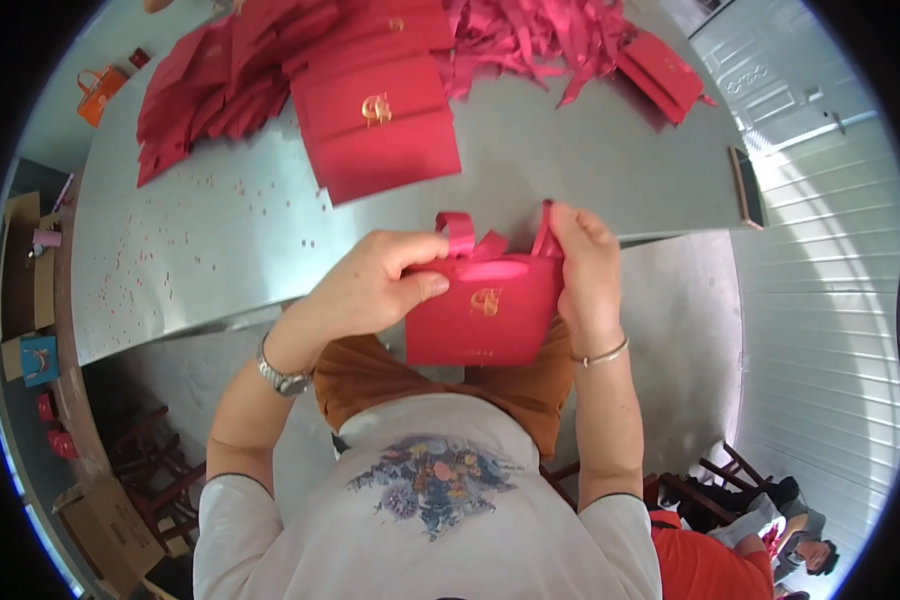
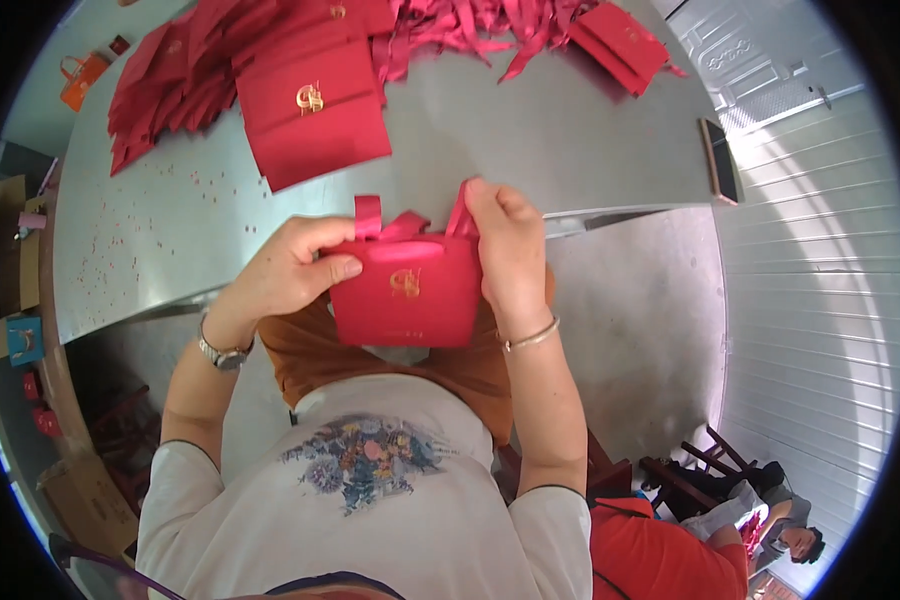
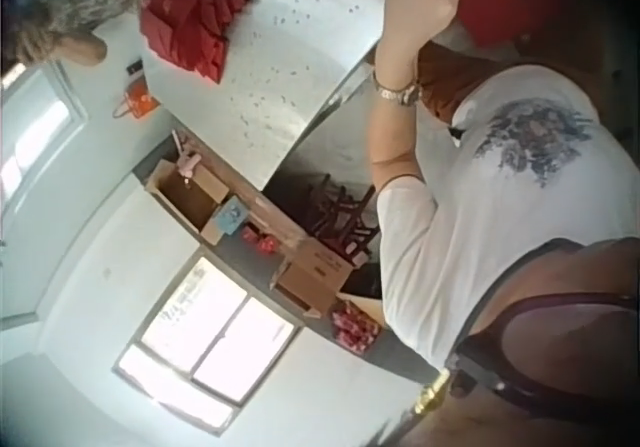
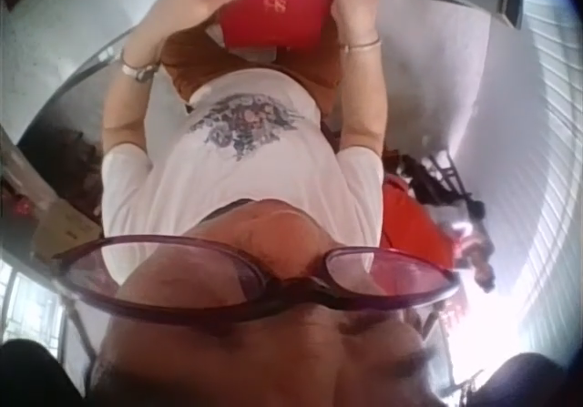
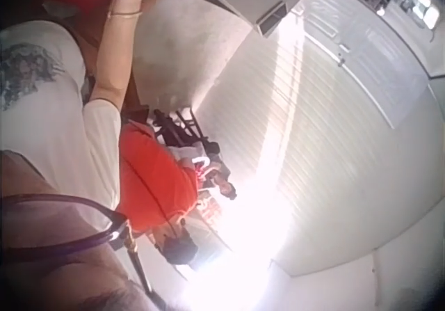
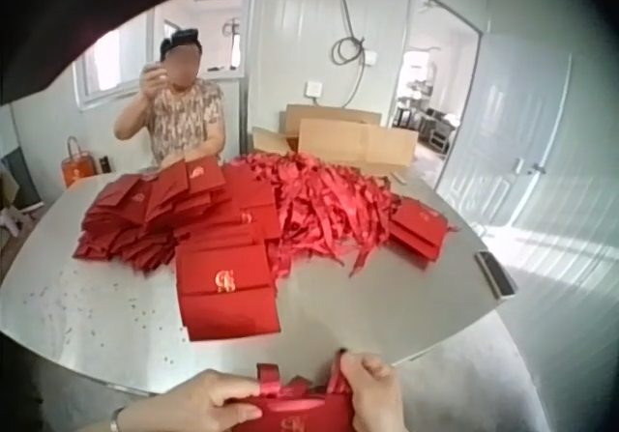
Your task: The person attaches pink ribbons to red gift bags by hand at a work table.
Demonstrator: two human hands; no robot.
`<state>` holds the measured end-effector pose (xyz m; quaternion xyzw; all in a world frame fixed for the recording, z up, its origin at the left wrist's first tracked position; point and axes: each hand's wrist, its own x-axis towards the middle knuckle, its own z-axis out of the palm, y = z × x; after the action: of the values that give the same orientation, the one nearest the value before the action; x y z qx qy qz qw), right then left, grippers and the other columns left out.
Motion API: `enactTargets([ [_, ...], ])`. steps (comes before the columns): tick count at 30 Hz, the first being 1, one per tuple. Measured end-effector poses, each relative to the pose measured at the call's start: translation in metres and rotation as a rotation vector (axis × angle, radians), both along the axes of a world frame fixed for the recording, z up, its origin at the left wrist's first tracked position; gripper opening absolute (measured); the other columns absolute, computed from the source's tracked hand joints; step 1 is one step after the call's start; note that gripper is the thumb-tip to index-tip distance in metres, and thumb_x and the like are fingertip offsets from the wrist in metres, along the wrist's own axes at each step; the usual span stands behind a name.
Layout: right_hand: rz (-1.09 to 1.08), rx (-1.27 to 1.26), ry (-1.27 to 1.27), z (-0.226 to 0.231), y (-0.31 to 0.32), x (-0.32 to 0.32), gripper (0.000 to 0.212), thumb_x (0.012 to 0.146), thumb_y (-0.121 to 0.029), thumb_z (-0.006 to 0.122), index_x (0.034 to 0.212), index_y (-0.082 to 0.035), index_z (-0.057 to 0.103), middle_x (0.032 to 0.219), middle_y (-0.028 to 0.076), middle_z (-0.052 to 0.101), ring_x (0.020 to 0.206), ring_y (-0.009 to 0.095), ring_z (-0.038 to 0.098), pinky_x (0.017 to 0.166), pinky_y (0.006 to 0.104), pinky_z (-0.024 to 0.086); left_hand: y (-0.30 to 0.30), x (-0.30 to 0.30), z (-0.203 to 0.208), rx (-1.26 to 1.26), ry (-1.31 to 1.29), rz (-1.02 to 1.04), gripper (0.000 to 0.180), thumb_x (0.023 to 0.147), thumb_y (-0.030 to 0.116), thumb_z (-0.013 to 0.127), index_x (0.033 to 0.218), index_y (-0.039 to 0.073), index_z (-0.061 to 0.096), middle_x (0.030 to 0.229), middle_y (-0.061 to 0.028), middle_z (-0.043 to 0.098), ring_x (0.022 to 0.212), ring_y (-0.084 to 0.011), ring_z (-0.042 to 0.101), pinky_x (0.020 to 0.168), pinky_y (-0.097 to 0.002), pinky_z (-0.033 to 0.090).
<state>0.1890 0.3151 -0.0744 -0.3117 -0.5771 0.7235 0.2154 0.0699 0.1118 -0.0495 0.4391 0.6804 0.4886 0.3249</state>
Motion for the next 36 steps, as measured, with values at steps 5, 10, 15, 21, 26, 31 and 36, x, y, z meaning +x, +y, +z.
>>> enactTargets([
  [5,-0.018,0.412,0.091,0.0,-0.01,0.039,0.047,0.1,-0.028,0.052,0.135,0.003,0.042,0.094,0.006,0.059,0.081,0.012,0.054,0.077,0.0274,0.046,-0.015,-0.015,-0.015,0.105,-0.2,0.113,0.035,0.086,-0.004,0.061,0.121,-0.004,0.059,0.105,-0.0049,0.066,0.094,-0.0099,0.059,0.084,-0.0259,0.049],
  [10,0.381,0.297,0.144,0.006,-0.014,0.067,0.039,0.101,-0.019,0.052,0.134,0.001,0.043,0.103,0.004,0.062,0.089,0.008,0.056,0.082,0.0235,0.046,-0.003,-0.027,-0.018,0.279,-0.464,0.139,0.036,0.089,0.002,0.064,0.124,-0.002,0.057,0.113,-0.0028,0.063,0.104,-0.0114,0.057,0.093,-0.0284,0.047],
  [15,0.369,0.36,0.164,0.017,0.006,0.063,0.025,0.097,0.002,0.052,0.122,0.001,0.05,0.094,0.0,0.061,0.083,0.005,0.054,0.076,0.0194,0.045,0.028,-0.028,-0.021,0.421,-0.735,0.127,0.037,0.087,0.008,0.069,0.122,-0.001,0.059,0.117,-0.0074,0.064,0.109,-0.0167,0.06,0.097,-0.033,0.047],
  [21,0.148,0.701,0.02,0.039,0.048,0.036,0.021,0.094,-0.007,0.06,0.114,0.0,0.059,0.089,-0.002,0.061,0.079,0.006,0.056,0.072,0.0229,0.049,0.044,-0.029,-0.016,0.354,-0.694,0.318,0.053,0.09,0.014,0.068,0.137,0.002,0.046,0.114,-0.009,0.065,0.101,-0.0173,0.062,0.091,-0.0332,0.05],
  [26,-0.344,0.556,0.289,0.054,0.161,-0.025,0.025,0.094,-0.008,0.058,0.117,0.003,0.058,0.099,0.003,0.064,0.089,0.009,0.058,0.078,0.024,0.049,0.011,-0.047,-0.032,0.107,0.387,0.618,0.028,0.087,0.005,0.064,0.114,0.002,0.064,0.102,-0.0121,0.066,0.088,-0.0212,0.062,0.081,-0.0313,0.05],
  [31,-0.495,0.458,0.139,0.04,0.268,-0.095,0.031,0.094,-0.02,0.058,0.112,0.006,0.061,0.099,0.008,0.066,0.088,0.013,0.06,0.078,0.0275,0.05,-0.006,-0.052,-0.037,0.137,0.907,0.499,0.029,0.077,-0.002,0.065,0.106,0.001,0.065,0.102,-0.0155,0.065,0.094,-0.0347,0.06,0.082,-0.0404,0.05],
  [36,-0.423,0.373,-0.034,-0.029,0.32,-0.085,0.034,0.093,-0.019,0.058,0.12,0.002,0.061,0.091,0.003,0.065,0.077,0.013,0.057,0.065,0.0272,0.047,-0.013,-0.049,-0.031,0.171,0.855,0.583,0.026,0.079,-0.001,0.065,0.105,0.003,0.066,0.111,-0.0157,0.064,0.102,-0.0344,0.059,0.087,-0.0396,0.049],
])
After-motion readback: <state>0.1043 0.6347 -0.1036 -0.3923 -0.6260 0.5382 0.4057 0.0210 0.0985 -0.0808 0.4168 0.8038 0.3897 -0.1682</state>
